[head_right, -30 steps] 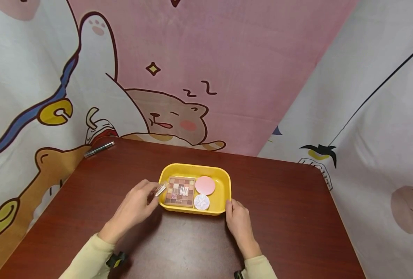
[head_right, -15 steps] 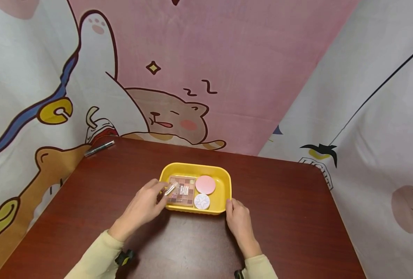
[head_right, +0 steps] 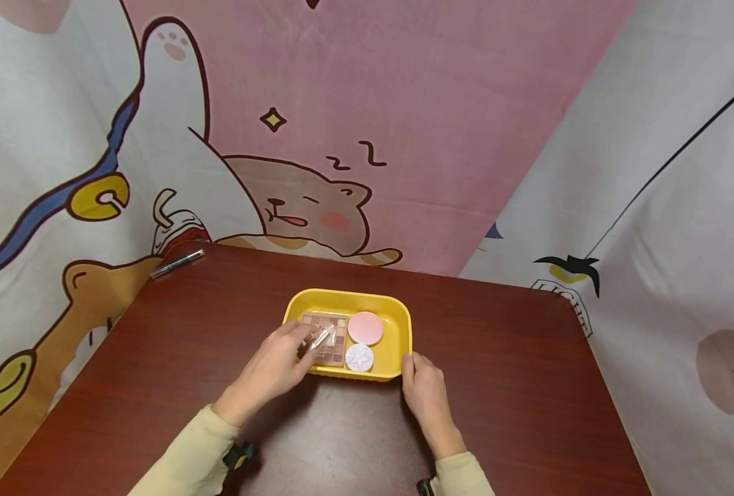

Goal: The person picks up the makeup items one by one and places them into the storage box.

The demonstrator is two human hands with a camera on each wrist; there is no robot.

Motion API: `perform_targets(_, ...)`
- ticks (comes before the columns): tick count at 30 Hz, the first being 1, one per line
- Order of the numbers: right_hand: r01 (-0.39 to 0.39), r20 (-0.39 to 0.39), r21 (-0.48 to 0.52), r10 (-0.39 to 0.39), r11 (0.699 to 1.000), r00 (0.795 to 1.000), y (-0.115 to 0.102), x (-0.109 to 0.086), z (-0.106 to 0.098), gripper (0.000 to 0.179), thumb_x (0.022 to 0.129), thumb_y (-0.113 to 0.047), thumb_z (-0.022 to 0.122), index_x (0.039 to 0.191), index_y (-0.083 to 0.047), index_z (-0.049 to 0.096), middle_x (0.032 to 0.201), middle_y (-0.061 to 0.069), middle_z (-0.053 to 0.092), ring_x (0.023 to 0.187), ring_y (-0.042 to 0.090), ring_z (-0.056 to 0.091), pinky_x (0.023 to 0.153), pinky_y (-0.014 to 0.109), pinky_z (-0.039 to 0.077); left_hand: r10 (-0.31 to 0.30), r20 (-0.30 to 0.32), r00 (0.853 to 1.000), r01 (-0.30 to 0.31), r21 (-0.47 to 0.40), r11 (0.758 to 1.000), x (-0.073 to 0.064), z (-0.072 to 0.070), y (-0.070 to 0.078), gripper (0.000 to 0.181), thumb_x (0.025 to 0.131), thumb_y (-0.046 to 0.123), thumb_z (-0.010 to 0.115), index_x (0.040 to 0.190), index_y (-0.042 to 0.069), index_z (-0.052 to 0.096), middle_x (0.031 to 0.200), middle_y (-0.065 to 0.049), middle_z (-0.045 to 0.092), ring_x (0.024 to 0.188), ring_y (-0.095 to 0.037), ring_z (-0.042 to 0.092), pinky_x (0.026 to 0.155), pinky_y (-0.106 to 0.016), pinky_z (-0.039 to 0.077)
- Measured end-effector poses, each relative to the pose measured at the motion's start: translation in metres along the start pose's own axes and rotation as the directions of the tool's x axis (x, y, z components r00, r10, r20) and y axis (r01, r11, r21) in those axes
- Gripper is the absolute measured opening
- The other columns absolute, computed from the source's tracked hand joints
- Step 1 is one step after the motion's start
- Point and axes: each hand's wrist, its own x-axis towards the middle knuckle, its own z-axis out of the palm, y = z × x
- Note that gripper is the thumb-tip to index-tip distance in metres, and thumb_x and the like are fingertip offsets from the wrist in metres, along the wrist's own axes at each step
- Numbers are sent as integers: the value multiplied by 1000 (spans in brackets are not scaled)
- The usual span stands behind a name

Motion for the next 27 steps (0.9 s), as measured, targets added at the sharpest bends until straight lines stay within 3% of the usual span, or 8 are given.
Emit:
perform_targets(7,0,-1,-2,0,1000,1000,0,0,0,36,103,-7,54,68,-13,51,68,0,44,66,18,44,59,32,40,-2,18,1000,3,-39,999,5,9,8,23,89,13,81,109,4,72,106,-8,65,88,-19,63,73,-34,56)
perform_targets(15,-6,0,0,6,1000,1000,-1,0,0,35,103,-8,54,69,-12,53,69,2,48,68,20,46,61,35,44,7,31,1000,-5,-63,998,11,21,16,18,88,12,81,100,6,69,91,-4,59,77,-17,54,64,-31,49)
perform_targets(22,-37,20,-10,37,999,999,-1,0,0,32,104,-10,54,72,-11,57,71,4,51,70,21,49,64,38,46,-13,56,998,18,-84,996,18,33,27,15,89,14,80,91,8,66,90,-9,62,83,-25,61,66,-36,51)
perform_targets(27,-47,27,-8,47,999,999,-2,0,-1,34,105,-11,53,71,-12,55,69,1,46,68,20,47,63,34,43,-28,76,997,35,-99,994,23,41,32,15,88,13,79,87,7,65,78,-1,49,69,-15,47,57,-26,40)
